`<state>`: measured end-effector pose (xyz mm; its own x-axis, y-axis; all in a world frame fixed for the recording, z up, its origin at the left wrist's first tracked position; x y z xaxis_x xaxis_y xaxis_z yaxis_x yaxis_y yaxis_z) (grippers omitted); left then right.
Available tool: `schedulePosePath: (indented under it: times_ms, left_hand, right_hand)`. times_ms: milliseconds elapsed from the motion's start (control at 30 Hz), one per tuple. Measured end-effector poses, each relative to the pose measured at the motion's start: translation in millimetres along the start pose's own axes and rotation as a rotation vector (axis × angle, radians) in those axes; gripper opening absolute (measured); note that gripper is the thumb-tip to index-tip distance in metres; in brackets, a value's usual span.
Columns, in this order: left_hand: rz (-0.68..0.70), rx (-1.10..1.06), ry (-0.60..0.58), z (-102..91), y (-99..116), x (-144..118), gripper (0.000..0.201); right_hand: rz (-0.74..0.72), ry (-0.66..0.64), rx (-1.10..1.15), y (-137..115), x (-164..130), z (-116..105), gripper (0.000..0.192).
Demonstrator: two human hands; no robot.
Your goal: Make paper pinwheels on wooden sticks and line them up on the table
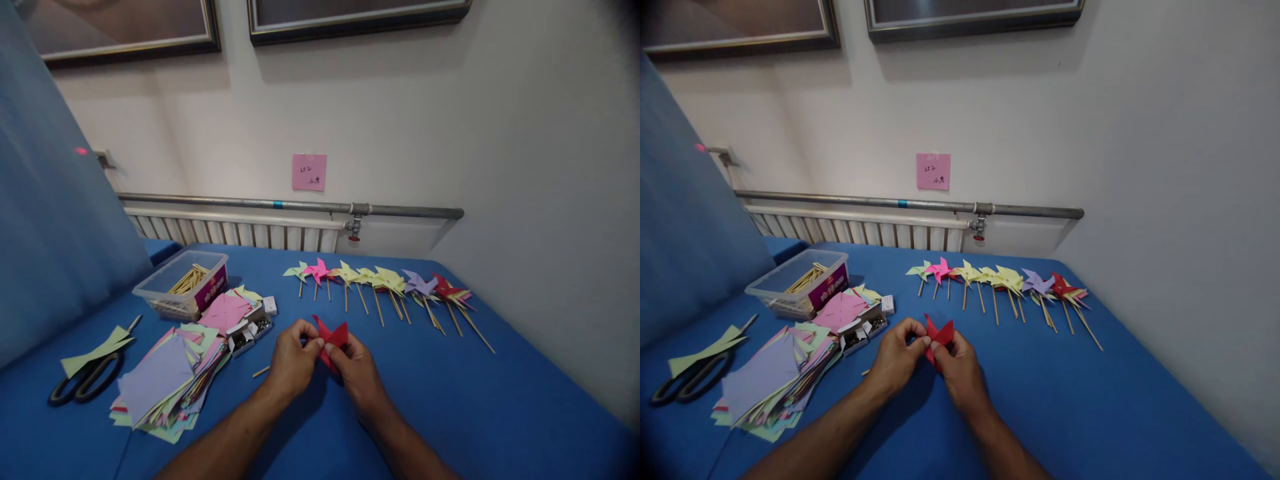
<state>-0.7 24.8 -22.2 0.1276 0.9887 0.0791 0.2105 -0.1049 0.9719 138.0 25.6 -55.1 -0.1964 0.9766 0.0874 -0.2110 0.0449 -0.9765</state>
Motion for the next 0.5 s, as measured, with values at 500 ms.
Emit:
schedulePosePath:
  times_ms: [500]
  left_hand:
    - [0.047,-0.216,0.01,-2.3,-4.8,4.7,0.005]
  right_hand:
    - [0.029,0.005,0.088,10.8,1.2,-4.9,0.037]
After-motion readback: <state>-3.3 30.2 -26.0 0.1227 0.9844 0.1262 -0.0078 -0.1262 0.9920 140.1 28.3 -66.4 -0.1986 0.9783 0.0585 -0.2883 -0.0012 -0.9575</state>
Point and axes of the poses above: each hand's wrist, its own x-axis towards the middle knuckle, its own z-axis out of the palm, y = z × x, the point moved 2 cm from there along x, towards the middle knuckle, and after that the axes turned 13 degrees about -y, right-handed, at the moved point
